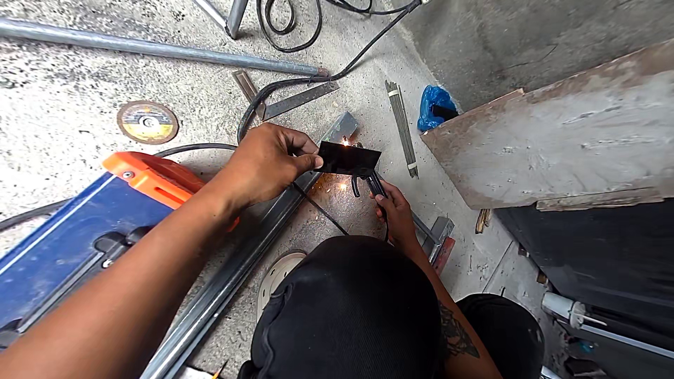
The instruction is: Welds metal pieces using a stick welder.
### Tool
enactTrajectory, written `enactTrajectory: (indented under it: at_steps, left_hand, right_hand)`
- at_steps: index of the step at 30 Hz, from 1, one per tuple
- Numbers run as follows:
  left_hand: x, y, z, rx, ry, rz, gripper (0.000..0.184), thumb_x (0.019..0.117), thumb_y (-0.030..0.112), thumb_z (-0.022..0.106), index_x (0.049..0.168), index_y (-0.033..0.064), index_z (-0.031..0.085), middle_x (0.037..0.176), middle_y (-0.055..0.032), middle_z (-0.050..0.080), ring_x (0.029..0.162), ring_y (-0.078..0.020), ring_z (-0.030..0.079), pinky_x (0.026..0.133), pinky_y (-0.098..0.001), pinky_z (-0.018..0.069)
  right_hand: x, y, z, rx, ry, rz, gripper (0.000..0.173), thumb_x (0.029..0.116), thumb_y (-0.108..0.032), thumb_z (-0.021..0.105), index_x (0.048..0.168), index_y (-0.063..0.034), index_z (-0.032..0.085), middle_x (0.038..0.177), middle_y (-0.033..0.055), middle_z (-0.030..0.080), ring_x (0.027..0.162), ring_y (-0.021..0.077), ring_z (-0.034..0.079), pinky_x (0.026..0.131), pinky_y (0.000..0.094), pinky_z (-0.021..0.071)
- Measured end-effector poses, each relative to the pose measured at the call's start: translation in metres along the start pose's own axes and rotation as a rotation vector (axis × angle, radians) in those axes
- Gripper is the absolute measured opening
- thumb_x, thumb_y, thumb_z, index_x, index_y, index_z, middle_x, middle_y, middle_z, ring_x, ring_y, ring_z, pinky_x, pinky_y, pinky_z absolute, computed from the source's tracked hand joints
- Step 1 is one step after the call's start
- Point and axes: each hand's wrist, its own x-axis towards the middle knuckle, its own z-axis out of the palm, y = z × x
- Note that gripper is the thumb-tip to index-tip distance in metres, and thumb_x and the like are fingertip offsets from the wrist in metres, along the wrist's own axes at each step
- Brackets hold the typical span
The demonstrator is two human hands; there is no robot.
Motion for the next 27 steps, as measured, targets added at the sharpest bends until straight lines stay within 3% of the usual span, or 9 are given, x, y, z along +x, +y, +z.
enactTrajectory:
  at_steps: [17,18,20,27]
  left_hand:
    - [0.000,0.001,-0.001,-0.001,0.000,-0.017,0.009,0.0945,0.022,0.076,0.086,0.0190,0.077,0.073,0.0053,0.071,0.062,-0.0068,0.065,0.059,-0.0321,0.0557]
    - [-0.001,0.001,-0.001,-0.007,0.019,-0.013,0.009,0.0946,0.022,0.076,0.086,0.0189,0.077,0.073,0.0052,0.071,0.062,-0.0072,0.063,0.059,-0.0334,0.0524]
    - [-0.001,0.001,-0.003,-0.025,0.075,0.008,0.008,0.0963,0.023,0.073,0.091,0.0189,0.077,0.079,0.0052,0.071,0.068,-0.0073,0.064,0.065,-0.0357,0.0535]
    - [-0.001,0.006,-0.008,-0.163,0.328,-0.039,0.005,0.0967,0.021,0.072,0.095,0.0161,0.074,0.082,0.0083,0.070,0.070,0.0016,0.060,0.066,-0.0215,0.0499]
  right_hand:
    - [0.001,-0.001,0.003,-0.033,0.035,0.020,0.038,0.1014,-0.010,0.059,0.140,-0.0079,0.061,0.102,0.0127,0.069,0.059,0.0096,0.054,0.050,0.0221,0.0455]
    - [0.000,-0.001,0.002,-0.035,0.045,0.013,0.038,0.1006,-0.011,0.059,0.138,-0.0069,0.061,0.100,0.0122,0.068,0.058,0.0101,0.054,0.050,0.0231,0.0458]
    - [0.000,-0.002,-0.003,0.008,0.023,0.019,0.040,0.1013,-0.014,0.056,0.140,-0.0056,0.058,0.098,0.0111,0.068,0.059,0.0101,0.054,0.051,0.0239,0.0470]
    - [-0.007,-0.017,-0.023,0.149,0.011,0.050,0.038,0.1071,-0.018,0.041,0.140,-0.0014,0.051,0.096,0.0113,0.069,0.052,0.0066,0.050,0.045,0.0203,0.0424]
